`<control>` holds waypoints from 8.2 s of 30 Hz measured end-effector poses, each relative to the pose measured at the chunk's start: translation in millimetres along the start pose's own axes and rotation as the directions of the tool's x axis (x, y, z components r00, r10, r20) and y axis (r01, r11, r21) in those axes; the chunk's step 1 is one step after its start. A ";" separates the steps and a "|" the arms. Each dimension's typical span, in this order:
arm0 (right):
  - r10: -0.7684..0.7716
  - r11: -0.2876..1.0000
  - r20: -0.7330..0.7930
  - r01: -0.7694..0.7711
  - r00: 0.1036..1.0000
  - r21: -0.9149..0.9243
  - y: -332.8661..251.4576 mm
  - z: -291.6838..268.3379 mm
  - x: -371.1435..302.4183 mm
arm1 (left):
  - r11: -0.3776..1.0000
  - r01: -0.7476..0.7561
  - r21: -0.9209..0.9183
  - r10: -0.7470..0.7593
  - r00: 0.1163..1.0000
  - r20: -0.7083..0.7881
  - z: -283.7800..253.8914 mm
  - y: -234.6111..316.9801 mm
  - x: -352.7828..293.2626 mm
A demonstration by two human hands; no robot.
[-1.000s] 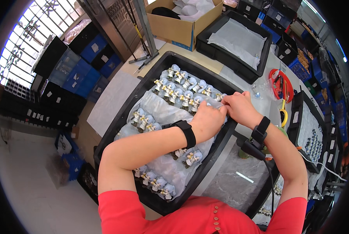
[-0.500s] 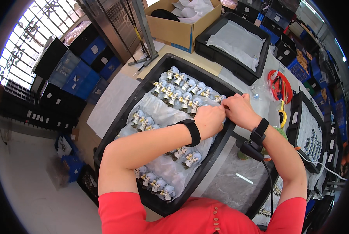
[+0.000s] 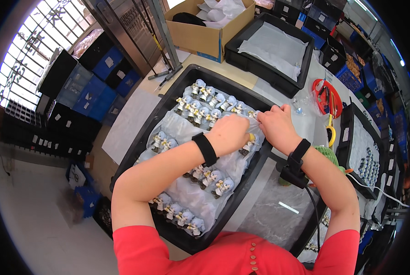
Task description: The person assembles small figurines by hand, attaching a red component to the head of each figure. They handle the figures one at a time, placing completed units into trays lined with white paper. The workspace includes multiple trays of figures and a small green fan on the table.
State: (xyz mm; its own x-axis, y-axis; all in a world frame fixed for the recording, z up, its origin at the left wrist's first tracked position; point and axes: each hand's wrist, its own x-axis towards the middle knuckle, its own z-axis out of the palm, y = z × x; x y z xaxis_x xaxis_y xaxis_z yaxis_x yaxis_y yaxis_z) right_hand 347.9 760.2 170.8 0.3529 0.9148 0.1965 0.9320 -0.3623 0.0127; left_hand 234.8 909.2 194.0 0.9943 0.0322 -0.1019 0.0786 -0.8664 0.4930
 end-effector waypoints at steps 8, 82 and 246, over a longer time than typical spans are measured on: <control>0.045 0.992 -0.041 -0.040 0.998 0.117 -8.8 -11.0 6.3 | 0.996 -0.058 0.064 0.066 0.989 -0.130 -14.3 -43.2 -16.0; 0.058 0.970 0.059 -0.070 0.997 0.232 -73.8 28.0 84.2 | 0.995 -0.097 0.009 0.097 0.978 -0.183 -36.5 -110.8 -22.9; 0.148 0.873 0.277 -0.257 0.949 0.414 -70.1 -0.7 74.0 | 0.986 0.074 0.148 -0.055 0.990 -0.129 -32.5 -109.2 -9.8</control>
State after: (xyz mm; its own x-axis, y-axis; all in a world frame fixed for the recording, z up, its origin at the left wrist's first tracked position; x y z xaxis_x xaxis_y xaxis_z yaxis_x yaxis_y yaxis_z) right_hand 308.7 853.2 185.1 0.4960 0.8643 -0.0837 0.7571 -0.4776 -0.4456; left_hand 218.9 1019.8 169.2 0.9894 0.1441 -0.0163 0.1406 -0.9258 0.3510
